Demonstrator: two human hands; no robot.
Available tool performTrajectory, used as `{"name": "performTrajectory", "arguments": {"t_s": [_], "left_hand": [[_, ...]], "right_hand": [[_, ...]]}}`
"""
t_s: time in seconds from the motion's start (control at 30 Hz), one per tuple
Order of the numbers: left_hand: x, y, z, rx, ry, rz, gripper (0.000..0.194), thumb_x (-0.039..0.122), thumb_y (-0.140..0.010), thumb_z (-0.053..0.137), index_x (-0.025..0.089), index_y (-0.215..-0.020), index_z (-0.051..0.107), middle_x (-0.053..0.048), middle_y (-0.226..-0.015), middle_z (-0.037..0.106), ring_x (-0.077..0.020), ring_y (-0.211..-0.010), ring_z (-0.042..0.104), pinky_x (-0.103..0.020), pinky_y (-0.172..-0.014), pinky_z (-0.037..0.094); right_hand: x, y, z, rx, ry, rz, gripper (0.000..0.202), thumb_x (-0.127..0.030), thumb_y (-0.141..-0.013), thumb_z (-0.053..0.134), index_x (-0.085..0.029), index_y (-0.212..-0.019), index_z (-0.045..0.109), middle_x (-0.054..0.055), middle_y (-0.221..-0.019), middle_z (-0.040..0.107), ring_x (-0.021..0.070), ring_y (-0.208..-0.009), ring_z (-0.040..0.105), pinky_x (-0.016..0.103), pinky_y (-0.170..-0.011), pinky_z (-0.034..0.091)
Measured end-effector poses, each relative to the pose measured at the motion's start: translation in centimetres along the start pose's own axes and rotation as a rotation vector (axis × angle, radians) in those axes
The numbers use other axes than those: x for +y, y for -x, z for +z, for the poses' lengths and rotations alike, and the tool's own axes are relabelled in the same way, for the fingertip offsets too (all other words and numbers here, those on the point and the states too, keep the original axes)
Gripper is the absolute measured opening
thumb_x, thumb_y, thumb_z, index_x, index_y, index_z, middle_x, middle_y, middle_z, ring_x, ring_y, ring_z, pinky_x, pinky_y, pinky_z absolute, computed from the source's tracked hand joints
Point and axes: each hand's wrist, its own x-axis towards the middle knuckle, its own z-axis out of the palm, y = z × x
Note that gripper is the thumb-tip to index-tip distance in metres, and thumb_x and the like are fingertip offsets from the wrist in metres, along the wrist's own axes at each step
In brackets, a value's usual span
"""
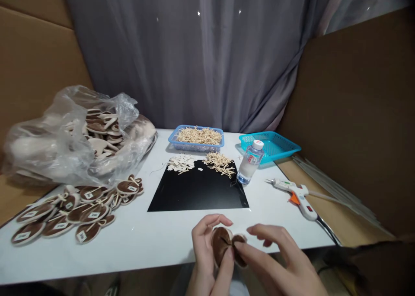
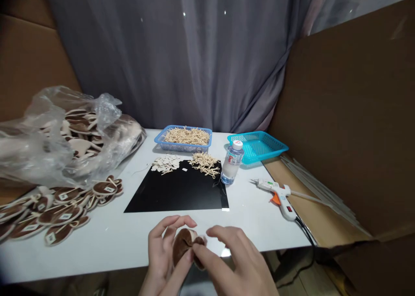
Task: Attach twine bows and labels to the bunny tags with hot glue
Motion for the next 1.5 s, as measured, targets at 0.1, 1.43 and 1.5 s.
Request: {"name": "performTrajectory", "arguments": {"t_s": [0.1, 1.43, 1.5], "left_hand": [[0.2, 0.5, -0.3, -0.058, -0.082, -0.053, 0.041, 0.035, -0.089, 0.059, 0.032, -0.125, 0.039, -0.008, -0.114, 0.052, -0.0143, -0.071, 0.057, -0.030, -0.067, 0.051], [-0.2, -1.2, -2.2, -0.139, -0.123, -0.190, 0.036, 0.032, -0.085, 0.065, 0.026, -0.116, 0.049, -0.006, -0.101, 0.063, -0.0189, -0.099, 0.062, -0.027, -0.088, 0.049], [0.2, -1.4, -1.9, -0.111, -0.112, -0.227, 0.029, 0.033, -0.081, 0.069, 0.023, -0.105, 0.057, -0.006, -0.095, 0.066, -0.0195, -0.095, 0.063, -0.027, -0.084, 0.049]], "right_hand": [[0.0, -1.6, -1.7, -0.155, 0.111, -0.137, 0.028, -0.033, -0.097, 0.048, -0.028, -0.118, 0.066, 0.009, -0.106, 0.072, 0.0231, -0.088, 0.067, 0.030, -0.071, 0.054], [-0.3, -2.0, -0.6, -0.287, -0.077, -0.136, 0.017, -0.008, -0.092, 0.046, -0.014, -0.087, 0.061, 0.007, -0.081, 0.065, 0.0168, -0.069, 0.051, 0.028, -0.060, 0.041], [-0.6, -0.8, 0.4, -0.176, 0.039, -0.178, 0.019, -0.007, -0.092, 0.045, -0.013, -0.089, 0.063, 0.007, -0.078, 0.065, 0.0177, -0.067, 0.051, 0.028, -0.058, 0.041]]}}
